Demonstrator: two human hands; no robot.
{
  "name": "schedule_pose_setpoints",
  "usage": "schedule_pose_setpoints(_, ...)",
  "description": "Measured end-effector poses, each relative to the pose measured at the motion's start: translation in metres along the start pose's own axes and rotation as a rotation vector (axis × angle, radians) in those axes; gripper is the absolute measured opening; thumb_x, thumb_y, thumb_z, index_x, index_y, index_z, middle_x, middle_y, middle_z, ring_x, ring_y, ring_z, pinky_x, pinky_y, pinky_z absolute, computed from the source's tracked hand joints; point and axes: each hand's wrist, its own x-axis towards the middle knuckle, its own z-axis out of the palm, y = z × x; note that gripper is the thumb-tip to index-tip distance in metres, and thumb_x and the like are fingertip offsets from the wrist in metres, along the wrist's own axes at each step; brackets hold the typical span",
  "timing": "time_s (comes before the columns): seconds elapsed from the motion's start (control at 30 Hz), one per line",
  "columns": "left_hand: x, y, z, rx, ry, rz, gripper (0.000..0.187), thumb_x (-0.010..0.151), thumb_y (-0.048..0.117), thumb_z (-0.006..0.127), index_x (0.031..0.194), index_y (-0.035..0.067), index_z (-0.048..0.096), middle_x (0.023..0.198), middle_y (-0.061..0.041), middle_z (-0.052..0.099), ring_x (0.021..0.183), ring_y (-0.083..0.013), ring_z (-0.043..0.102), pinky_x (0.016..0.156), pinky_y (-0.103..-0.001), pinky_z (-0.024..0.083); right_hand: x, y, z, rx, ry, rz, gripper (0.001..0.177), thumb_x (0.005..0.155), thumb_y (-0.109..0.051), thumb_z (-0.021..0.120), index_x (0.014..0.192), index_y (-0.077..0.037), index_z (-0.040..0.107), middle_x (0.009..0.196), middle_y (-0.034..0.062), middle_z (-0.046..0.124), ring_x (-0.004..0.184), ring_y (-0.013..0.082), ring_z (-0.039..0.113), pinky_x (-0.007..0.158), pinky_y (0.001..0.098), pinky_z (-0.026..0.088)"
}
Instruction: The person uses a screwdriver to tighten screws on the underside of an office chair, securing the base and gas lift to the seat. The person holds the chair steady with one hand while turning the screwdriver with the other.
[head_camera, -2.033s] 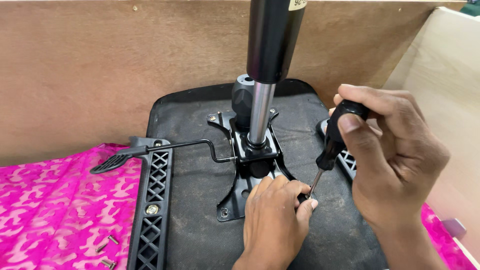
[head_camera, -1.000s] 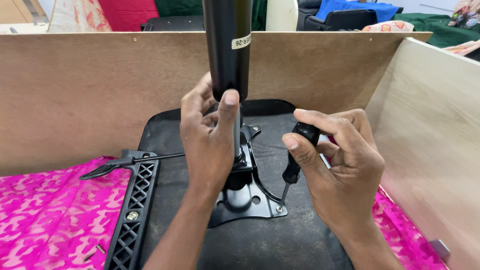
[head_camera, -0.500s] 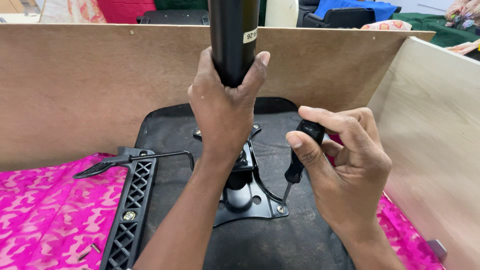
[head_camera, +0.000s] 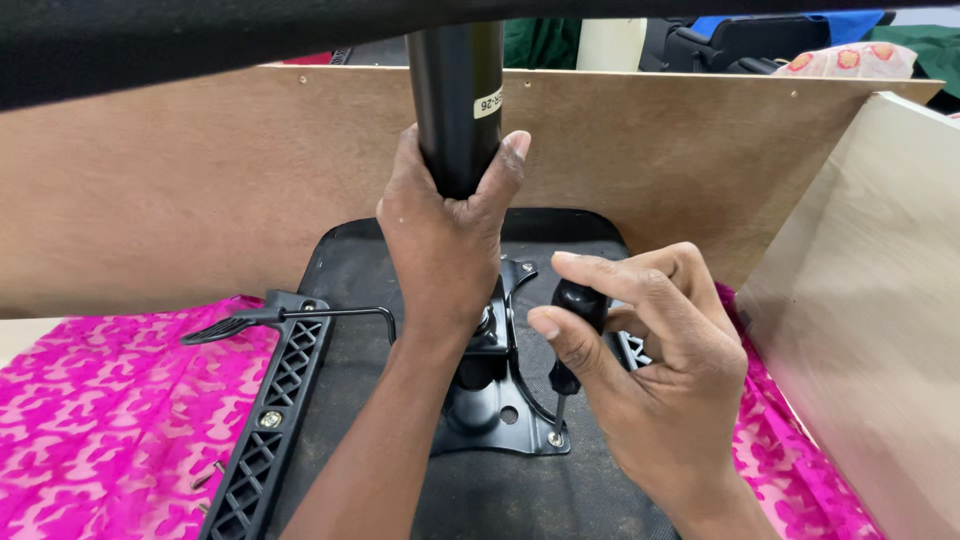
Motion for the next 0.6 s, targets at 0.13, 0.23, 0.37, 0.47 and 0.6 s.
schedule_pose_setpoints(0.13,0.000,0.005,0.003,0.035,0.008,-0.044,0.031,0.093,0.029,0.078,0.097,0.003,0.064,0.074,0.000,0.066,0.062,-0.0034,0.061,0.052,-0.022,0.051,0.005,0.003,-0.008,0.010,-0.038,0.007,0.036,0.085,-0.020,0.083,0.119,-0.010,0.074,0.095,0.0026,0.071,0.082,0.0073,0.069,0.070,0.0208,0.060)
schedule_pose_setpoints(0.23,-0.002,0.008,0.005,0.039,0.021,-0.080,0.032,0.091,0.031,0.078,0.097,0.003,0.064,0.072,0.001,0.065,0.060,-0.0045,0.060,0.050,-0.023,0.049,0.009,0.005,-0.014,0.054,-0.080,0.026,0.032,0.088,-0.018,0.081,0.118,-0.009,0.074,0.099,0.0040,0.074,0.082,0.0075,0.073,0.069,0.0207,0.061)
schedule_pose_setpoints(0.37,-0.005,0.009,0.003,0.180,0.012,-0.141,0.043,0.087,0.041,0.079,0.096,0.001,0.066,0.071,-0.002,0.067,0.062,-0.0094,0.064,0.055,-0.027,0.053,0.011,0.007,-0.016,0.146,-0.100,0.021,0.030,0.088,-0.018,0.078,0.116,-0.008,0.073,0.102,0.0048,0.075,0.082,0.0093,0.073,0.070,0.0214,0.060)
schedule_pose_setpoints(0.47,-0.022,0.005,-0.003,0.294,-0.005,-0.172,0.058,0.085,0.050,0.075,0.115,0.001,0.066,0.091,-0.006,0.070,0.082,-0.0150,0.069,0.070,-0.032,0.057,0.010,0.010,-0.013,0.103,-0.053,-0.065,0.036,0.079,-0.022,0.082,0.111,-0.007,0.072,0.099,0.0073,0.071,0.084,0.0119,0.069,0.071,0.0223,0.058)
schedule_pose_setpoints(0.6,-0.065,0.001,-0.013,0.565,0.091,-0.349,0.087,0.083,0.058,0.075,0.138,-0.005,0.050,0.120,-0.017,0.056,0.111,-0.0244,0.058,0.090,-0.042,0.049,0.012,0.015,-0.015,0.033,-0.033,-0.090,0.042,0.077,-0.025,0.088,0.114,-0.008,0.075,0.095,0.0048,0.071,0.085,0.0117,0.068,0.072,0.0219,0.057)
